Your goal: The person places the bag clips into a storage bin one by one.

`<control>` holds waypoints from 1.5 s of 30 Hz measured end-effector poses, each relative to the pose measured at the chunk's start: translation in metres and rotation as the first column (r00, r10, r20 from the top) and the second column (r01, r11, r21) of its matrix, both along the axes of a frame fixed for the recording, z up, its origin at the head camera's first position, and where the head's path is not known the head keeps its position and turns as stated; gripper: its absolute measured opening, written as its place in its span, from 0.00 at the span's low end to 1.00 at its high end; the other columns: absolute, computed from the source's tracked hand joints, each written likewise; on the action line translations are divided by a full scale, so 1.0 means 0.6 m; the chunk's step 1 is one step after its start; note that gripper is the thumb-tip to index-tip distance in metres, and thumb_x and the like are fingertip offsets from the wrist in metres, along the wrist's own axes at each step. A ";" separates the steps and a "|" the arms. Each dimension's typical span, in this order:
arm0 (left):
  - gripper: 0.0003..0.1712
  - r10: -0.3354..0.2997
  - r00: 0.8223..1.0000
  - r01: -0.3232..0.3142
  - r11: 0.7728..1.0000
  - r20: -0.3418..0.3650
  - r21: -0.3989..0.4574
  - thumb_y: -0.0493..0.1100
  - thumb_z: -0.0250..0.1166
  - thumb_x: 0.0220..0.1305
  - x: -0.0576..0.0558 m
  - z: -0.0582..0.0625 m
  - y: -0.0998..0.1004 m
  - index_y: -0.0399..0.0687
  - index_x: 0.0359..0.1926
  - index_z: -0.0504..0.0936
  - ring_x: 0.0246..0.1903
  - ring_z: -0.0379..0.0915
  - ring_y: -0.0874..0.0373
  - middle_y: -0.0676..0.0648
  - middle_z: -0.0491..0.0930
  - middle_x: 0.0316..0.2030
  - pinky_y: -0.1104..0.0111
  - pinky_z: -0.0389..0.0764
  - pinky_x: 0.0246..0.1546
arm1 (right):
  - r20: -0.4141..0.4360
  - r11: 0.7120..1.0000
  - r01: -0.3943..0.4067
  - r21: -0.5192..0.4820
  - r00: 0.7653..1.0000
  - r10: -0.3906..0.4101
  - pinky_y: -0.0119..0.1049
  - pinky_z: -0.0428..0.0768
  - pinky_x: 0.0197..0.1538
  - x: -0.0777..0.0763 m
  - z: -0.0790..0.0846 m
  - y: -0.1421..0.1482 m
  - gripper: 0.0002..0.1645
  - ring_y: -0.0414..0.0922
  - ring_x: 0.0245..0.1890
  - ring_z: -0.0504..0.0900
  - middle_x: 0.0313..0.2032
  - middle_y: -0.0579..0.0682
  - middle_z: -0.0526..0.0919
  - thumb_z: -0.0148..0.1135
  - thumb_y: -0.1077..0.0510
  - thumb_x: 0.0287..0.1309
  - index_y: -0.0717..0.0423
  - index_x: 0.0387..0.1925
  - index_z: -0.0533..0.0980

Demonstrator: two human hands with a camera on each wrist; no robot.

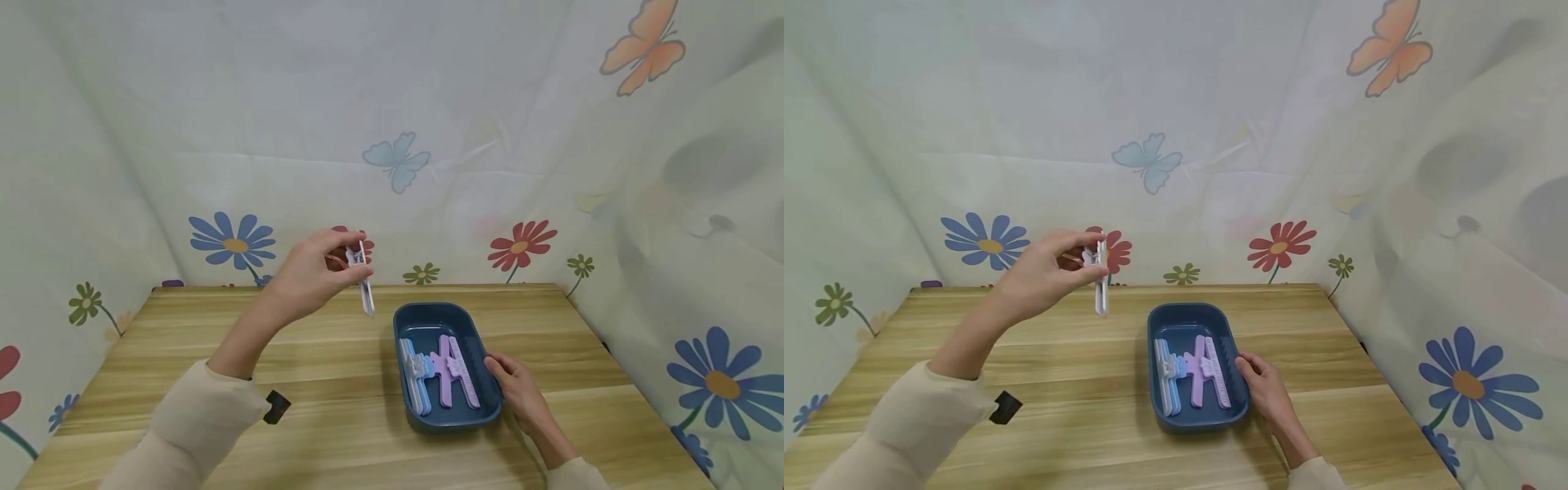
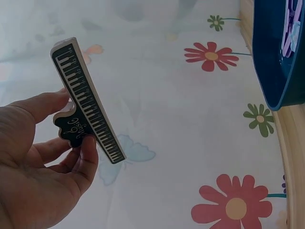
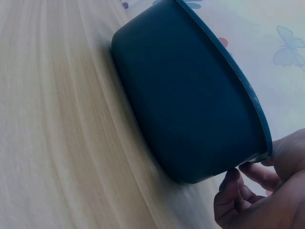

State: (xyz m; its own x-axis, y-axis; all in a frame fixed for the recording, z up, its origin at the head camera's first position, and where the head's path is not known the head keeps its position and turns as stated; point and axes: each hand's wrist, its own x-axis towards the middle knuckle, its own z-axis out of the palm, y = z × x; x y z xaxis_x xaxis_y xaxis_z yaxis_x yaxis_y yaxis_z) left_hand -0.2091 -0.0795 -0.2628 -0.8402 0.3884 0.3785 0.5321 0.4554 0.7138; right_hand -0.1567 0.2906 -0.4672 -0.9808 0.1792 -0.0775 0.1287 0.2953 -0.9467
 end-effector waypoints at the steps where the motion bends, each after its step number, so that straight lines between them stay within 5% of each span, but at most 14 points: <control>1: 0.31 -0.010 1.000 0.010 1.000 -0.009 0.005 0.42 0.73 0.66 0.000 -0.003 0.004 0.38 0.67 0.77 0.43 0.79 0.48 0.41 0.79 0.46 0.57 0.85 0.47 | 0.000 1.000 -0.001 -0.001 1.000 0.001 0.33 0.79 0.51 0.000 0.000 0.000 0.27 0.54 0.58 0.77 0.63 0.65 0.77 0.55 0.53 0.78 0.68 0.68 0.72; 14: 0.30 -0.132 0.991 0.132 0.991 -0.007 0.013 0.41 0.74 0.65 0.000 -0.021 0.071 0.35 0.65 0.78 0.45 0.78 0.53 0.45 0.79 0.45 0.63 0.84 0.50 | -0.001 1.000 0.009 -0.007 1.000 -0.009 0.32 0.79 0.50 0.002 0.003 -0.002 0.27 0.53 0.58 0.77 0.63 0.65 0.77 0.56 0.54 0.78 0.68 0.67 0.73; 45: 0.31 -0.144 0.989 0.148 0.985 0.045 -0.091 0.45 0.75 0.65 0.008 -0.037 0.147 0.42 0.67 0.79 0.46 0.76 0.55 0.46 0.78 0.48 0.69 0.83 0.46 | 0.002 1.000 0.012 -0.004 1.000 -0.012 0.34 0.79 0.51 0.002 0.003 0.000 0.27 0.54 0.57 0.77 0.62 0.64 0.78 0.56 0.52 0.78 0.67 0.67 0.73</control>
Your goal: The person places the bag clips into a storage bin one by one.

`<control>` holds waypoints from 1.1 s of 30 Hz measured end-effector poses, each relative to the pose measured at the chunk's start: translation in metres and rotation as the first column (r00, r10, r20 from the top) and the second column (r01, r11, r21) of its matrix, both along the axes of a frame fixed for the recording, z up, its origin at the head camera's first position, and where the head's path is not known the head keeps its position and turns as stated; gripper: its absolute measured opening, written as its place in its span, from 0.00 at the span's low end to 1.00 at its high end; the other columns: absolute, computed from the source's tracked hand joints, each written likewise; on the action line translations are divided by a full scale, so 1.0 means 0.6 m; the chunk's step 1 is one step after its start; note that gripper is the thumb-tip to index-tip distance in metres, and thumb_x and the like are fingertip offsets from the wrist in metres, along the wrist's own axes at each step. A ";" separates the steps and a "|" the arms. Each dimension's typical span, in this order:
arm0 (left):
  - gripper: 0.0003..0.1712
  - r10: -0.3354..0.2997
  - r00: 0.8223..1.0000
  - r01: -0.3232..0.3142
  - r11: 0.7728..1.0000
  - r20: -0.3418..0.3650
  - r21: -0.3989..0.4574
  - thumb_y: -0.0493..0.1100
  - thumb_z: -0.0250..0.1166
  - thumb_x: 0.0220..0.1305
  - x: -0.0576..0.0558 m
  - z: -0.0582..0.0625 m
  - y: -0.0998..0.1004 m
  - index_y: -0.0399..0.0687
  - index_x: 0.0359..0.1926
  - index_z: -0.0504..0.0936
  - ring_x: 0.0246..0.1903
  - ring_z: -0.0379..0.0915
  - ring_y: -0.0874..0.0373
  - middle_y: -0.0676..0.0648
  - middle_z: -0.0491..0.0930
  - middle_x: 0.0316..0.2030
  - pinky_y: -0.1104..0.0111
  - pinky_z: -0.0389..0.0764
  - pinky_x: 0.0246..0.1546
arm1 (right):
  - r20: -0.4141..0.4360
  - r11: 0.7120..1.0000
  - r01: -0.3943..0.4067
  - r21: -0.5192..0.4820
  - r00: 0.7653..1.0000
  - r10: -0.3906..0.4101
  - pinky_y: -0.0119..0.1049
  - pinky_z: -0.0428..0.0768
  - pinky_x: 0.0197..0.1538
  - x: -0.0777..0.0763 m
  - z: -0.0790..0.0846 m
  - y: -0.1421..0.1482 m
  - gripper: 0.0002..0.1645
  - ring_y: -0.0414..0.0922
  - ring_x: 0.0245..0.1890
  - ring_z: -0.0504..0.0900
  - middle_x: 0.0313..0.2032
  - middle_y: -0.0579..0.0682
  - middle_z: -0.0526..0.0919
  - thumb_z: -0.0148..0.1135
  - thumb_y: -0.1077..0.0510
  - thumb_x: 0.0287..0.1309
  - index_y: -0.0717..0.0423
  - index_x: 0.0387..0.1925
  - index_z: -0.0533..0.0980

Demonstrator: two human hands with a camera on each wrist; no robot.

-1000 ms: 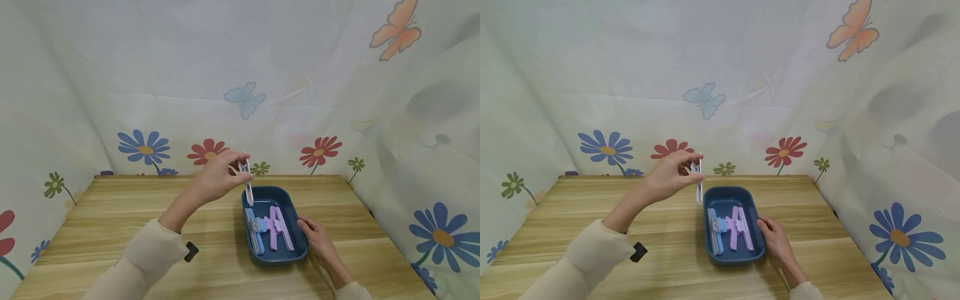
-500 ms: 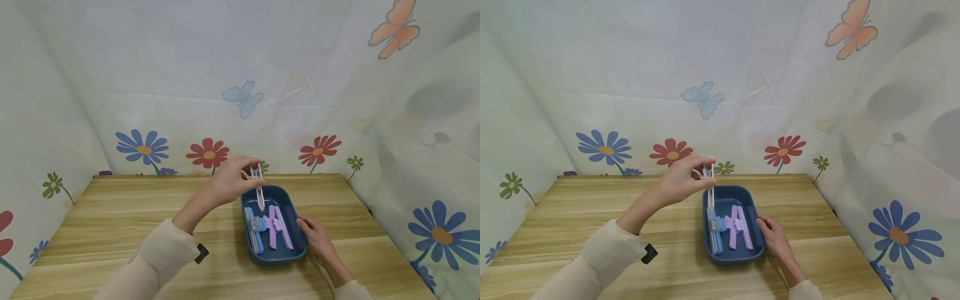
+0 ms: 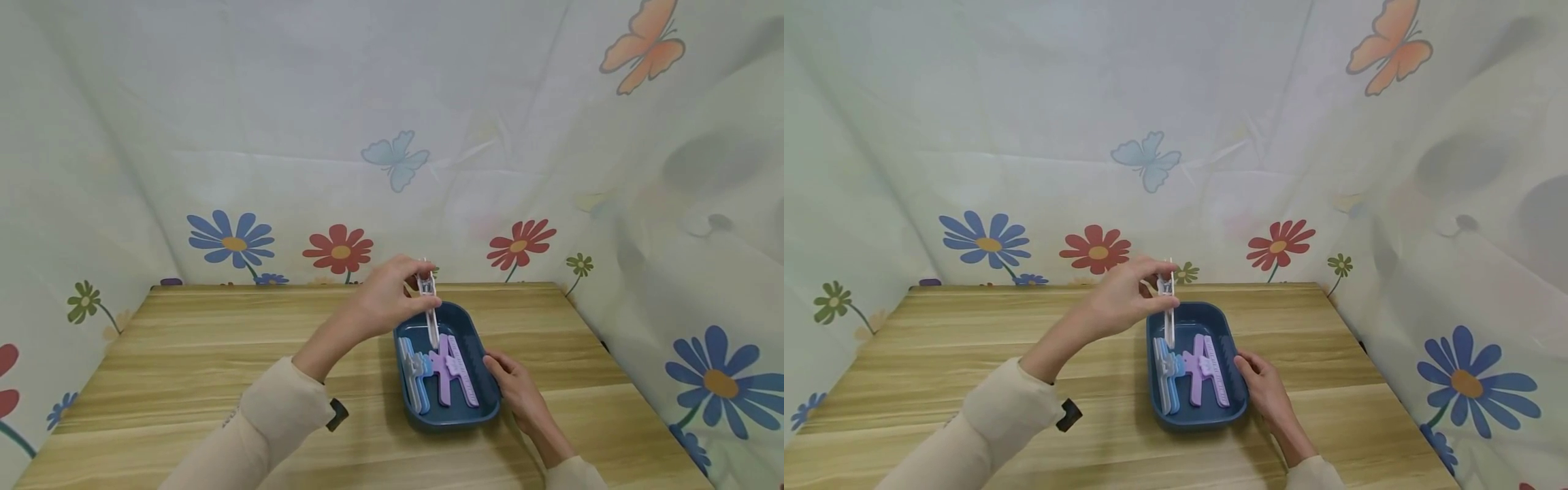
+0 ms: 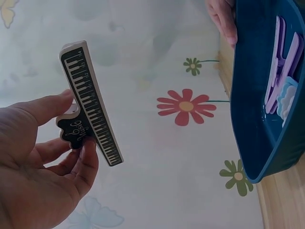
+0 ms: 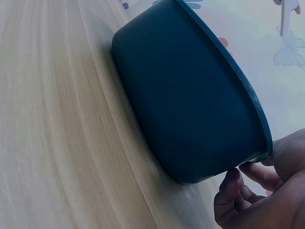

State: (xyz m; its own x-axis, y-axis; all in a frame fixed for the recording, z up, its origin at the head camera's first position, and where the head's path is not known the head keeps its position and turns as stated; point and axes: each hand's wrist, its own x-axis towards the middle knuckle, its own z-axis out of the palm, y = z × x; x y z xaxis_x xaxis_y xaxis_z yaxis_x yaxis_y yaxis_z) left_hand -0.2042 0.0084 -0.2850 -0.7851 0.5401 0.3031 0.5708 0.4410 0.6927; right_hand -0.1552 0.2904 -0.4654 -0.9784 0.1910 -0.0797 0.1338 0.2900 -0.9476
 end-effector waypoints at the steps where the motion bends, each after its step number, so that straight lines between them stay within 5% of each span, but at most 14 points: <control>1: 0.32 0.000 1.000 0.000 1.000 0.001 -0.005 0.45 0.75 0.65 0.000 -0.002 0.001 0.43 0.67 0.78 0.46 0.76 0.55 0.46 0.78 0.48 0.69 0.83 0.46 | -0.002 1.000 -0.002 -0.001 1.000 0.002 0.34 0.79 0.51 0.000 0.000 0.000 0.27 0.53 0.57 0.77 0.62 0.64 0.78 0.56 0.52 0.78 0.67 0.67 0.73; 33: 0.30 0.040 0.990 -0.027 0.995 0.133 -0.098 0.44 0.77 0.61 -0.022 -0.157 0.014 0.39 0.63 0.81 0.44 0.75 0.51 0.46 0.79 0.44 0.65 0.83 0.45 | -0.009 1.000 -0.003 0.015 1.000 0.003 0.32 0.78 0.52 0.001 -0.001 0.000 0.28 0.54 0.60 0.76 0.64 0.65 0.77 0.56 0.52 0.78 0.67 0.68 0.72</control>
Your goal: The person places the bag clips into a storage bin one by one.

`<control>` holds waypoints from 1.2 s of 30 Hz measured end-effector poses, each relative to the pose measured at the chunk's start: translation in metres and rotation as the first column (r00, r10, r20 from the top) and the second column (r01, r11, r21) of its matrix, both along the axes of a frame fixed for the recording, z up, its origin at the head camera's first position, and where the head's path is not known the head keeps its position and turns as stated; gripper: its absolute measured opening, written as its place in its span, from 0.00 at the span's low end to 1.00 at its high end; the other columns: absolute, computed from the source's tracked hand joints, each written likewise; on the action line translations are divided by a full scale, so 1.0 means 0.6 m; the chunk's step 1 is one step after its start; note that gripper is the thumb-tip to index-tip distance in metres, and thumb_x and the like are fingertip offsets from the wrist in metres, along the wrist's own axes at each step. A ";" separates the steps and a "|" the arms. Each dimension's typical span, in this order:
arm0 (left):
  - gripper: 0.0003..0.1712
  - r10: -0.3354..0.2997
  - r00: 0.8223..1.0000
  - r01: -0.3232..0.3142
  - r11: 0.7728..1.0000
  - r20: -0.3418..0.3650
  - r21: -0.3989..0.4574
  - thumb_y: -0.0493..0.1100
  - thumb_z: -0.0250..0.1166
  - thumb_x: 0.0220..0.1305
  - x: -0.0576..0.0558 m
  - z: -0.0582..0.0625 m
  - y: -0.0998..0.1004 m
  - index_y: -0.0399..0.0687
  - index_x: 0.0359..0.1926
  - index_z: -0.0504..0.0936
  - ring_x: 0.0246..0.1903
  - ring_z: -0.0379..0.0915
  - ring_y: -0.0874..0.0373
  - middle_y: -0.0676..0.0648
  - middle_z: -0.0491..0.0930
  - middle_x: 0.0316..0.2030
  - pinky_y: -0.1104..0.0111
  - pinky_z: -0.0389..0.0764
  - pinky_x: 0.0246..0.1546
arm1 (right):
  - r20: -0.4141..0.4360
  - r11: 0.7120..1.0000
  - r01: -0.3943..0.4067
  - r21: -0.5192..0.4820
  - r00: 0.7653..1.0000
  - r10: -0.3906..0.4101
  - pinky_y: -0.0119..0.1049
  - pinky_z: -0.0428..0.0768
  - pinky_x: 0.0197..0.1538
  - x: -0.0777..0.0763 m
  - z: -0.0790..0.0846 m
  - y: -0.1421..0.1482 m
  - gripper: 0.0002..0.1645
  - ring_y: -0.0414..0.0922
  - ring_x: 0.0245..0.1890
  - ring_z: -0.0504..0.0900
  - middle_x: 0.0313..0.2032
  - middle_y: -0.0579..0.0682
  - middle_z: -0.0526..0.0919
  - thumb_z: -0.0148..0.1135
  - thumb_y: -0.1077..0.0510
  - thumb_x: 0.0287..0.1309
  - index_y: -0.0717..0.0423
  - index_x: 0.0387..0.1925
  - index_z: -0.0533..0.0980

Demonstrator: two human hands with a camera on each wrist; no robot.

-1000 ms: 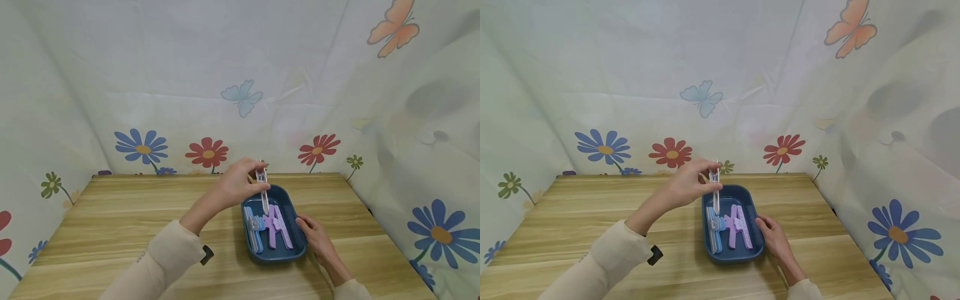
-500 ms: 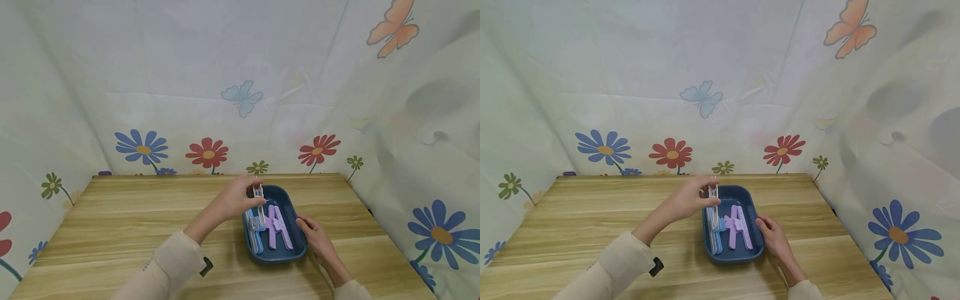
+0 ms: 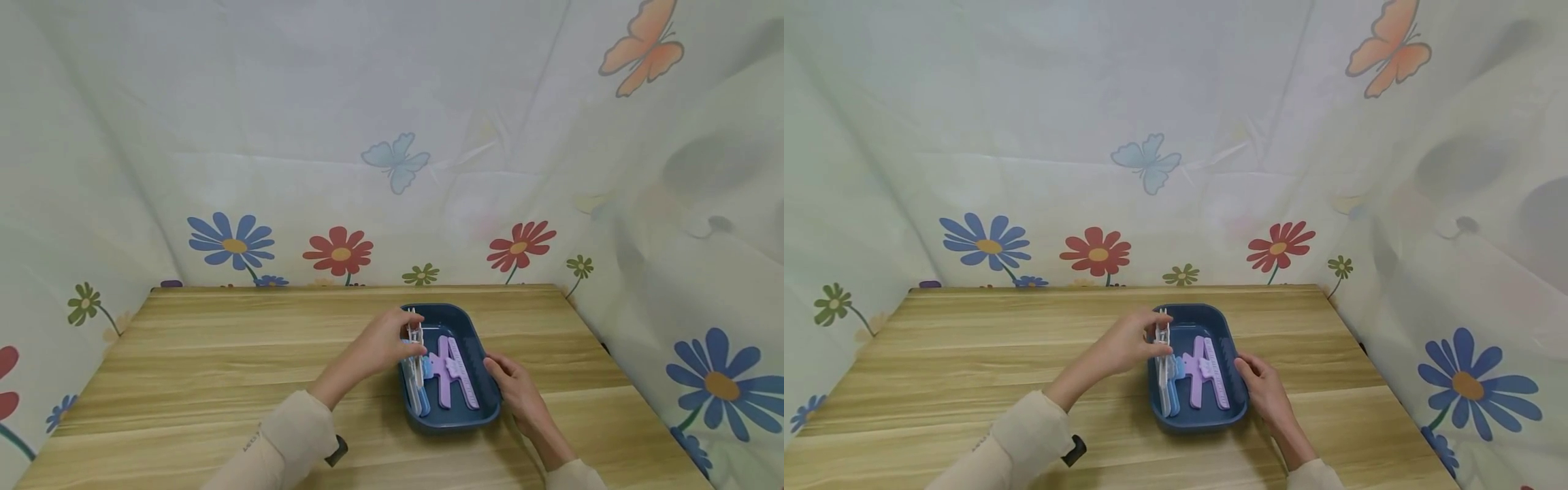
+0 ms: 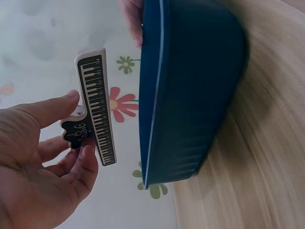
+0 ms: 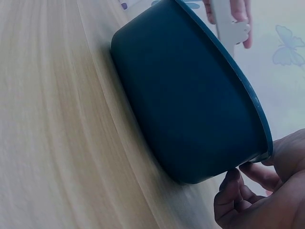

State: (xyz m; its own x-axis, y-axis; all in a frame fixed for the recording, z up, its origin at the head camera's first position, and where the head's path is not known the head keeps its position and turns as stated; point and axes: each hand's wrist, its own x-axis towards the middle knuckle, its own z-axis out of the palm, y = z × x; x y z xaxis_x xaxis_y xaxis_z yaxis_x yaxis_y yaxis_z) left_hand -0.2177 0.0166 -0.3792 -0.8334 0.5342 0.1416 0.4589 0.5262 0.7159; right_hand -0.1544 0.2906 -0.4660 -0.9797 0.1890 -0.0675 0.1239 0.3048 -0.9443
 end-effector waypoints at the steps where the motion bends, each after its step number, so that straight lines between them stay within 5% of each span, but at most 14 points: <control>1: 0.30 0.003 1.000 -0.003 1.000 0.009 0.000 0.43 0.77 0.62 0.000 -0.003 0.000 0.39 0.63 0.81 0.44 0.76 0.51 0.46 0.79 0.44 0.65 0.83 0.45 | 0.002 1.000 -0.002 -0.001 1.000 0.002 0.33 0.78 0.53 -0.001 0.000 0.000 0.28 0.55 0.60 0.76 0.64 0.65 0.76 0.56 0.51 0.78 0.67 0.68 0.72; 14: 0.29 0.024 1.000 -0.023 0.999 0.015 -0.045 0.42 0.78 0.61 -0.005 -0.038 0.002 0.39 0.62 0.82 0.42 0.72 0.54 0.47 0.78 0.43 0.66 0.82 0.42 | 0.004 1.000 -0.001 -0.007 1.000 0.001 0.32 0.79 0.51 0.000 -0.002 0.000 0.28 0.54 0.59 0.76 0.64 0.65 0.77 0.56 0.51 0.78 0.67 0.68 0.73; 25: 0.30 0.087 0.993 -0.083 0.995 0.075 -0.062 0.44 0.77 0.62 0.001 -0.047 0.000 0.42 0.63 0.82 0.49 0.75 0.50 0.44 0.79 0.51 0.59 0.83 0.53 | 0.008 1.000 0.003 -0.007 1.000 -0.003 0.35 0.78 0.54 0.001 0.001 -0.002 0.28 0.54 0.60 0.76 0.64 0.65 0.76 0.56 0.51 0.78 0.67 0.68 0.72; 36: 0.28 0.098 0.991 -0.095 0.995 0.095 -0.039 0.42 0.76 0.63 -0.004 -0.056 -0.003 0.43 0.63 0.82 0.43 0.74 0.52 0.39 0.78 0.54 0.65 0.85 0.42 | 0.005 1.000 -0.005 -0.002 1.000 0.005 0.46 0.75 0.63 0.000 0.002 -0.002 0.29 0.57 0.64 0.74 0.66 0.66 0.74 0.56 0.52 0.78 0.67 0.69 0.71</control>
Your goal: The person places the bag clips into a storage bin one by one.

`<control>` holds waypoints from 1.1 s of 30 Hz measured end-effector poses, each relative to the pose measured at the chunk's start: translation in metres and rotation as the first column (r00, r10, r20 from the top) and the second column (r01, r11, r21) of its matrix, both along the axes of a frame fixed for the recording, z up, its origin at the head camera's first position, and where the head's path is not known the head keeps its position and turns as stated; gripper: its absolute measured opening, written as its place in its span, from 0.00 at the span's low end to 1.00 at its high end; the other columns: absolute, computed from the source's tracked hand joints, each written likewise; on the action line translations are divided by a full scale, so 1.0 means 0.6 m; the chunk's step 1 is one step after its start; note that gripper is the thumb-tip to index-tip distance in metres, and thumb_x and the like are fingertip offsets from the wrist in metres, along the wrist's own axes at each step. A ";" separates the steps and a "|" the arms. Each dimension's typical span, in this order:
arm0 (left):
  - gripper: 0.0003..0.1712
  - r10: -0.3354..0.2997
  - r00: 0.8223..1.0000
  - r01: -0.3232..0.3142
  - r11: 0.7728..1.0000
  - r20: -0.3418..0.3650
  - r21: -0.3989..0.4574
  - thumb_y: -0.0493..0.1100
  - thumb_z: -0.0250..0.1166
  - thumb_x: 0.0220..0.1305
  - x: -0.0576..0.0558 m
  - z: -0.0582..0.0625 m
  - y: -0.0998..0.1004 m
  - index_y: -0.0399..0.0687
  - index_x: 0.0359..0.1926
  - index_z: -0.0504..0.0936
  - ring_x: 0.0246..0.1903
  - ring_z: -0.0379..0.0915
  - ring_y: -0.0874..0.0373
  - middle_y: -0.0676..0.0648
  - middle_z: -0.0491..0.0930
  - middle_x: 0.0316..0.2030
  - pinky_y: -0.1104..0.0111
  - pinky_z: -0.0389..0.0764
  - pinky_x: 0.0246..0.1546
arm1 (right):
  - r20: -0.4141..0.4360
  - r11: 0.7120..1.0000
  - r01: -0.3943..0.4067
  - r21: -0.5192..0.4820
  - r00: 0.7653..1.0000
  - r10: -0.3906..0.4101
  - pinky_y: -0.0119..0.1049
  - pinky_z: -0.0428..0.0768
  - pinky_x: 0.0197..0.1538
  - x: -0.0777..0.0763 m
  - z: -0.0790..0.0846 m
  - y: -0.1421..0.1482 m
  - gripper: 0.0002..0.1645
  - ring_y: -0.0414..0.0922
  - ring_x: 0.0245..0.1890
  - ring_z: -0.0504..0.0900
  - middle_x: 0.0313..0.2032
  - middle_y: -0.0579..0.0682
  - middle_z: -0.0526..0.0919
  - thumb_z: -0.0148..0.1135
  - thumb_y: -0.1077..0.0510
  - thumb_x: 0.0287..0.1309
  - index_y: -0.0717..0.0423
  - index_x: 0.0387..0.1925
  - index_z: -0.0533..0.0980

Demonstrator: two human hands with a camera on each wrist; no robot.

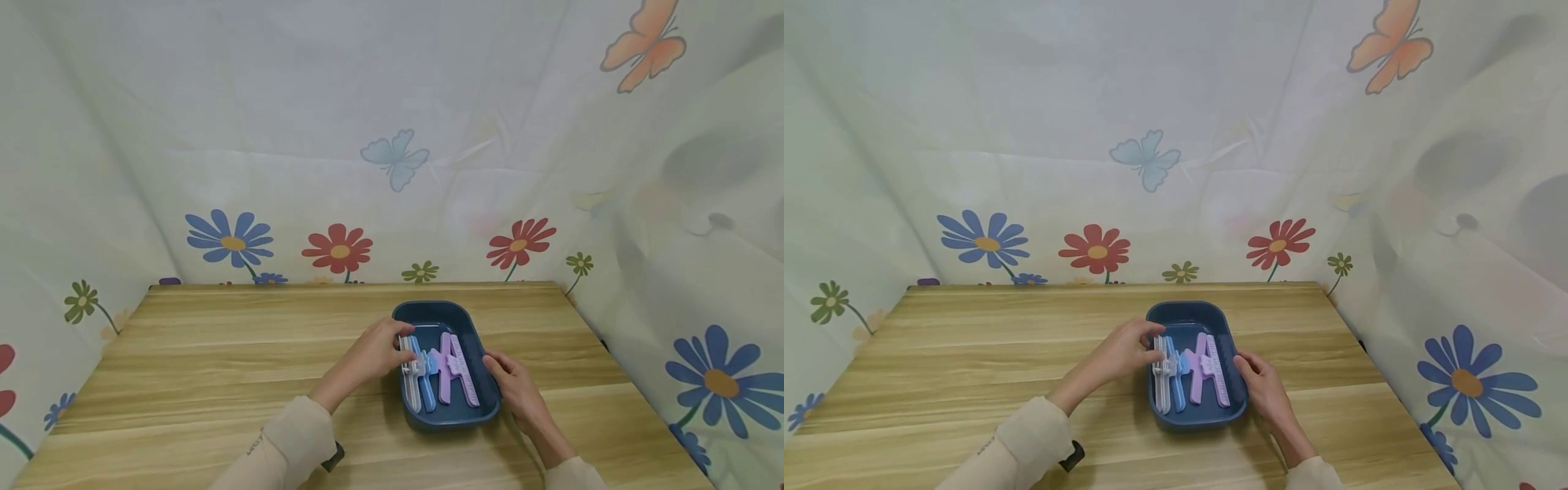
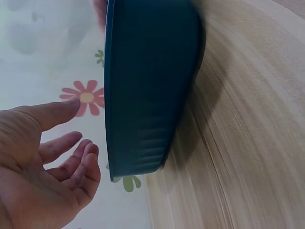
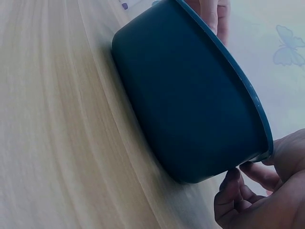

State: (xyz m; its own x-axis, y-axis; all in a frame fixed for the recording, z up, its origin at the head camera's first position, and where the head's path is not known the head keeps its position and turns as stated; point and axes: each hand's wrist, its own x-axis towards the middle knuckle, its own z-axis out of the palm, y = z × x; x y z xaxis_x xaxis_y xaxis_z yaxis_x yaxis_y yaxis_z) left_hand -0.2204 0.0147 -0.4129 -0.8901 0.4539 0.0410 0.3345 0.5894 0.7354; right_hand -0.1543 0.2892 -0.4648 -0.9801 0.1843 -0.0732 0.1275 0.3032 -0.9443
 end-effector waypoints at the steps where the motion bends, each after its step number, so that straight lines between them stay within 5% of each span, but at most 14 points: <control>1: 0.28 0.001 1.000 -0.001 1.000 0.001 -0.001 0.42 0.76 0.64 0.000 0.000 0.000 0.43 0.63 0.82 0.43 0.74 0.52 0.40 0.78 0.53 0.66 0.85 0.41 | -0.001 1.000 -0.001 0.000 1.000 0.001 0.45 0.75 0.62 0.000 0.000 0.000 0.29 0.56 0.63 0.74 0.66 0.66 0.74 0.56 0.52 0.78 0.67 0.69 0.72; 8: 0.25 0.001 1.000 -0.001 1.000 0.001 0.008 0.43 0.74 0.66 0.001 0.003 -0.001 0.43 0.62 0.83 0.44 0.74 0.52 0.40 0.78 0.51 0.67 0.85 0.40 | 0.002 1.000 -0.002 0.007 1.000 0.002 0.41 0.76 0.61 -0.001 0.003 0.002 0.27 0.55 0.62 0.74 0.65 0.65 0.75 0.55 0.53 0.78 0.67 0.68 0.72; 16: 0.22 -0.005 1.000 0.005 1.000 -0.021 0.021 0.43 0.71 0.68 0.005 0.006 -0.009 0.44 0.61 0.83 0.43 0.73 0.53 0.41 0.79 0.50 0.68 0.83 0.39 | -0.015 0.990 -0.002 0.142 1.000 0.004 0.51 0.72 0.66 0.003 0.012 0.003 0.26 0.57 0.63 0.74 0.65 0.66 0.76 0.54 0.53 0.79 0.68 0.67 0.72; 25: 0.24 0.035 0.999 -0.035 0.999 -0.031 0.016 0.46 0.71 0.69 0.013 0.007 -0.022 0.45 0.63 0.82 0.52 0.76 0.51 0.44 0.78 0.58 0.61 0.85 0.48 | -0.143 0.943 0.029 0.331 0.989 0.020 0.32 0.76 0.42 0.002 0.014 0.009 0.21 0.47 0.41 0.78 0.47 0.60 0.84 0.58 0.58 0.76 0.69 0.62 0.77; 33: 0.27 0.047 0.990 -0.052 0.998 -0.136 -0.035 0.48 0.71 0.69 0.027 0.011 -0.035 0.44 0.64 0.80 0.60 0.76 0.47 0.43 0.78 0.61 0.52 0.79 0.60 | -0.218 0.900 0.024 0.435 0.973 0.079 0.41 0.81 0.48 0.004 0.025 0.007 0.22 0.51 0.45 0.82 0.49 0.61 0.83 0.59 0.58 0.75 0.69 0.62 0.76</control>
State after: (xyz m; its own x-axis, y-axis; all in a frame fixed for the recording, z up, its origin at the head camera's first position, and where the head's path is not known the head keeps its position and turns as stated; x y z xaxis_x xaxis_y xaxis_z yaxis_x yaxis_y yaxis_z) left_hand -0.2042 -0.0060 -0.4062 -0.8992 0.4127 0.1454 0.3984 0.6349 0.6620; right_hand -0.1522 0.2936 -0.4496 -0.9657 0.1194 0.2304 -0.0869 0.6879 -0.7206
